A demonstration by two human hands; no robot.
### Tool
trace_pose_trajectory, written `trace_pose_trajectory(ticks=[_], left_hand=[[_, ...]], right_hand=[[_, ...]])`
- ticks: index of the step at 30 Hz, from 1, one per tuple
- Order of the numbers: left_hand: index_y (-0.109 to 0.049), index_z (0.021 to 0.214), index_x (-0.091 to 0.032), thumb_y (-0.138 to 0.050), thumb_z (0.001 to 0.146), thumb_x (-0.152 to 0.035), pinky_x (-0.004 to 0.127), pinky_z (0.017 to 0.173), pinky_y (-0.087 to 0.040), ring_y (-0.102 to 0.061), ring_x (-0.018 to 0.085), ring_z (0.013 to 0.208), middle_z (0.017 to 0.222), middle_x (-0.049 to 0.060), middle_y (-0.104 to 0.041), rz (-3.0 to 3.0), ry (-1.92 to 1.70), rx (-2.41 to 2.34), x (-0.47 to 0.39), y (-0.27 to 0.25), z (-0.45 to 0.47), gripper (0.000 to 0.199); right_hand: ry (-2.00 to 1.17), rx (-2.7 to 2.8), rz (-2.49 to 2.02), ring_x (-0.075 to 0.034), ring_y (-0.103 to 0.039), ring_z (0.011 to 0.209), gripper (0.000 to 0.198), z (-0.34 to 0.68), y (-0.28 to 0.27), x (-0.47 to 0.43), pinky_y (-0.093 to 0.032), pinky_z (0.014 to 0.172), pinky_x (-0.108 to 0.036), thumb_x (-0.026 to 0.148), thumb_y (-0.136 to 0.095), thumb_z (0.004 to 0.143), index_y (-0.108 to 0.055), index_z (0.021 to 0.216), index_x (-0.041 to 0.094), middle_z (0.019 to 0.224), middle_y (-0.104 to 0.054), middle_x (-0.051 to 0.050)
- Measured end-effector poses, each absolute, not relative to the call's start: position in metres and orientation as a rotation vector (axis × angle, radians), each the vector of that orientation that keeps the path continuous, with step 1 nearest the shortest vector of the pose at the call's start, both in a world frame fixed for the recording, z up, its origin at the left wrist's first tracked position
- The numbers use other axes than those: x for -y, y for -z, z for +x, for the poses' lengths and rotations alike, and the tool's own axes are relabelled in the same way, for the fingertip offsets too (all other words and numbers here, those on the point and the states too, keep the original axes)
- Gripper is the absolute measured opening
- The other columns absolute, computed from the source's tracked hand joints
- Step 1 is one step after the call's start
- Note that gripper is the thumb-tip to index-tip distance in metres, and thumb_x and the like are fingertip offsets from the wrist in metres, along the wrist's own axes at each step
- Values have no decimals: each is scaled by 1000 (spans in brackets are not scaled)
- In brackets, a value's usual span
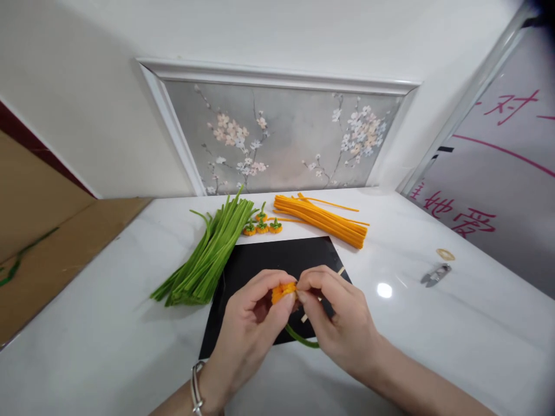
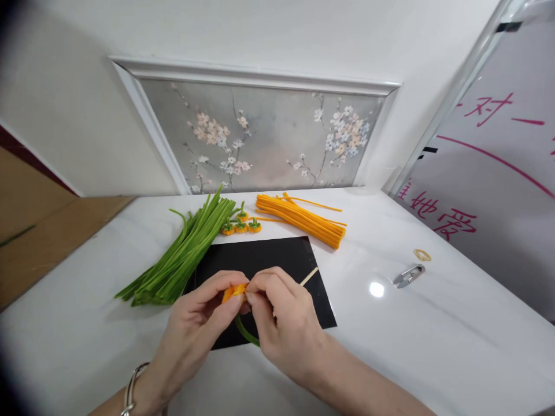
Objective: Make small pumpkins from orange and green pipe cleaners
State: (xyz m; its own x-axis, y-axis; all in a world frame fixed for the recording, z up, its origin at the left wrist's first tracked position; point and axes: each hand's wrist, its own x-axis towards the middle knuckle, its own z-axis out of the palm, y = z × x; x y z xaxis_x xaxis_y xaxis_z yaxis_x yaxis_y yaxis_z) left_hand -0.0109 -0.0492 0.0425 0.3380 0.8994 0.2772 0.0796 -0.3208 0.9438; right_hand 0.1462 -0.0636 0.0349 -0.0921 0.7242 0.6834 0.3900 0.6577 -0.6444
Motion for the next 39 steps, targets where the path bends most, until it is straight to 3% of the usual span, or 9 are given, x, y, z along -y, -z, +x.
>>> trace_pose_trajectory(ticks=[3, 6, 13, 18, 26, 28, 31, 39], left_hand=[[-67, 97, -25, -60, 87, -21, 21, 73, -52, -60, 14, 85, 100, 2, -61, 1746, -1142, -899, 48, -39, -13, 13], [-66, 110, -29, -68, 81, -19, 22, 80, -53, -61, 16, 95, 108, 3, -61, 1754, -1177, -869, 45, -36, -16, 31], [-63, 118, -30, -74, 75, -21, 26, 81, -56, -64, 17, 94, 110, 2, -65, 1650, -1185, -956, 42, -32, -14, 46], [-64, 104, -26, -72, 76, -22, 25, 76, -57, -67, 16, 86, 96, 0, -68, 1571, -1170, -955, 43, -32, -12, 29], [-61, 117, -26, -71, 77, -23, 35, 96, -49, -58, 22, 111, 124, 7, -59, 1652, -1214, -898, 42, -33, -12, 41], [-62, 113, -26, -71, 77, -22, 33, 94, -49, -60, 20, 103, 118, 6, -61, 1711, -1298, -1039, 43, -35, -13, 38], [-64, 103, -23, -67, 81, -25, 26, 75, -53, -62, 15, 80, 95, 2, -67, 1631, -1221, -1066, 44, -41, -12, 22], [-70, 92, -18, -64, 84, -26, 25, 76, -51, -63, 14, 80, 88, 3, -71, 1270, -1034, -903, 43, -46, -8, 13]], right_hand=[[-397, 1697, -935, -12, -59, 70, 14, 148, -34, 61, -52, 61, -23, 9, -47, 89, -55, 86, 21, 81, -60, -2], [-405, 1720, -943, -14, -60, 77, 14, 154, -34, 58, -52, 65, -25, 11, -47, 90, -57, 91, 21, 86, -61, -3], [-535, 1685, -905, -12, -62, 72, 23, 164, -35, 57, -54, 67, -26, 12, -44, 93, -57, 108, 23, 92, -59, -4], [-793, 1634, -924, -13, -62, 77, 24, 159, -37, 58, -56, 62, -22, 20, -60, 86, -60, 110, 25, 98, -59, -4], [-1106, 1434, -1026, -14, -64, 68, 19, 159, -42, 57, -58, 58, -25, 33, -64, 84, -60, 97, 20, 81, -65, -2], [-1096, 1397, -1010, -14, -64, 68, 21, 160, -40, 56, -58, 58, -25, 33, -65, 83, -59, 99, 20, 83, -65, -2], [-1051, 1406, -975, -13, -65, 71, 25, 159, -38, 55, -60, 62, -25, 31, -66, 83, -60, 105, 21, 87, -65, -2], [-1008, 1491, -977, -12, -63, 68, 24, 159, -37, 51, -61, 60, -25, 30, -65, 82, -67, 104, 22, 87, -61, -2]])
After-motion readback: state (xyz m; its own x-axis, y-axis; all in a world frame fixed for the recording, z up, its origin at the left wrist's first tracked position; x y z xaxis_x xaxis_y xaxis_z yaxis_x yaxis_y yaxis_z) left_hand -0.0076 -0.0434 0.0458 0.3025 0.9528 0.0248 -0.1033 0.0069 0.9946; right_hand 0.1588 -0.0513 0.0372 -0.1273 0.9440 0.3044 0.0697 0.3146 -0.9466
